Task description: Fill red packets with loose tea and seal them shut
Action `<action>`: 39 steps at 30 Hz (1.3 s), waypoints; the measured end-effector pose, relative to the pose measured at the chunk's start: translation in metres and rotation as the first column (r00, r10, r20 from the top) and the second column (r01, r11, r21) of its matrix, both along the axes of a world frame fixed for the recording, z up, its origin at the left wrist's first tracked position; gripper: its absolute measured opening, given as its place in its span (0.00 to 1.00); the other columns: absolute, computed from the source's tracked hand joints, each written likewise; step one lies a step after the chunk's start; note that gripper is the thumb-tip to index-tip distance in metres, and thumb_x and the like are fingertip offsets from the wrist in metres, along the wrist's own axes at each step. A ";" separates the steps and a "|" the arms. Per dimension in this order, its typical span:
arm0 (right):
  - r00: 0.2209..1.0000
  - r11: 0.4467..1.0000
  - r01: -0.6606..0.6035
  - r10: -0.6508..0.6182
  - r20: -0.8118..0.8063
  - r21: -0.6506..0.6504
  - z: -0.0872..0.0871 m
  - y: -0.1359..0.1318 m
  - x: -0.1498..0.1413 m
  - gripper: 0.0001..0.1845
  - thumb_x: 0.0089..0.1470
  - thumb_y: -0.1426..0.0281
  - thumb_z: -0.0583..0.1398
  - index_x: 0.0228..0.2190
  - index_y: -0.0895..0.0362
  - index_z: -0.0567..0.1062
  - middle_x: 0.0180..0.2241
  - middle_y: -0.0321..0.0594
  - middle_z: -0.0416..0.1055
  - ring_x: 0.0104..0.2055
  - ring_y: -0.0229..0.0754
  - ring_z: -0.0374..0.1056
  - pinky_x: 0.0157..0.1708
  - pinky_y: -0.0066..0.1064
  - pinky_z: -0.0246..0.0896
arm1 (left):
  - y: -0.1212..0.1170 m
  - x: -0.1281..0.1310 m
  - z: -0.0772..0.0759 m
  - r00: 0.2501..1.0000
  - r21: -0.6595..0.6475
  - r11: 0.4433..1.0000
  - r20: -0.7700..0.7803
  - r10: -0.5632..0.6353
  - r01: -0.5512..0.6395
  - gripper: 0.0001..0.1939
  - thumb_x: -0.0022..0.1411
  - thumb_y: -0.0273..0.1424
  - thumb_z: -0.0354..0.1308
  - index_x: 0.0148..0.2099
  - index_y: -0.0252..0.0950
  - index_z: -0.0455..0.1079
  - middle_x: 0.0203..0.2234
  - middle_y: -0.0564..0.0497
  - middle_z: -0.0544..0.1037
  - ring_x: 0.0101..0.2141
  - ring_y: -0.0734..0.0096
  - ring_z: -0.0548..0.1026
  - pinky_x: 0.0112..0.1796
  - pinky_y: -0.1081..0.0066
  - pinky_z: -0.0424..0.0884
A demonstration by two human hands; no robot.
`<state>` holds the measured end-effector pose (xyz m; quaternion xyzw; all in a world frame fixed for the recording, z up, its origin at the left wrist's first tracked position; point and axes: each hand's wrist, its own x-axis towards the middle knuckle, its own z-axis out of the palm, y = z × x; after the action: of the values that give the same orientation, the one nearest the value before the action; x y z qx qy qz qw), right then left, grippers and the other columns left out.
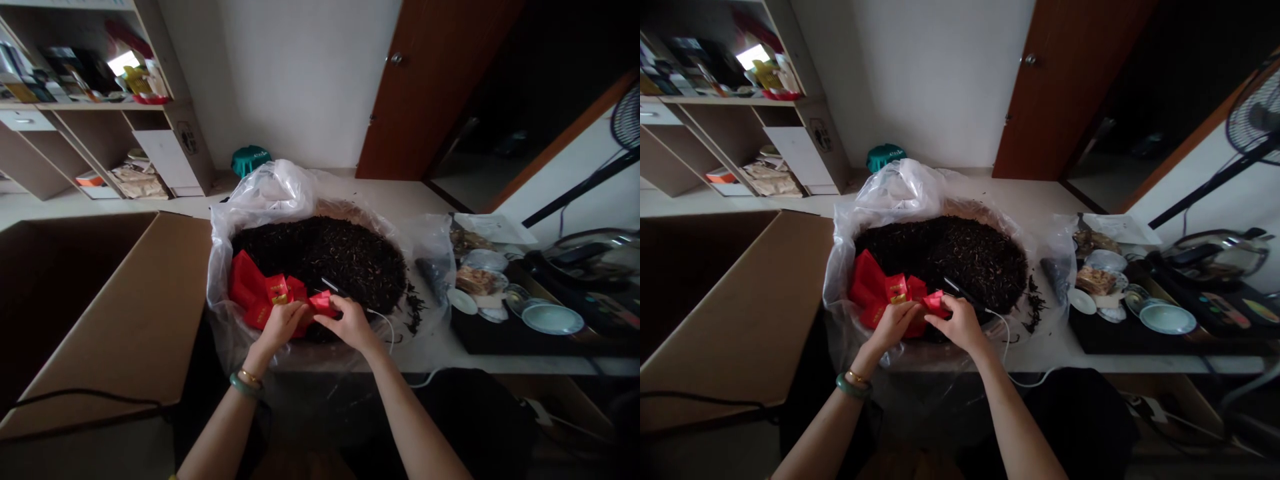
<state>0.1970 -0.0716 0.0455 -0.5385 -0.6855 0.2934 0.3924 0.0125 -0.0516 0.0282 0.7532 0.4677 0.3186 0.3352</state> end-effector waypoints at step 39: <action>0.866 0.856 -0.223 -0.046 -0.498 -0.467 -0.021 -0.013 0.003 0.37 0.46 0.38 0.52 0.32 0.59 0.79 0.32 0.43 0.78 0.39 0.49 0.72 0.50 0.43 0.61 | -0.028 0.024 -0.012 0.934 0.455 0.879 -0.355 0.032 0.143 0.29 0.56 0.28 0.57 0.60 0.36 0.57 0.47 0.41 0.68 0.49 0.52 0.65 0.52 0.47 0.62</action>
<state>0.2004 -0.0844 0.0245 -0.4967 -0.4854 0.6093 0.3826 0.0364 -0.0800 0.0159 0.8700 0.4061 0.2730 0.0609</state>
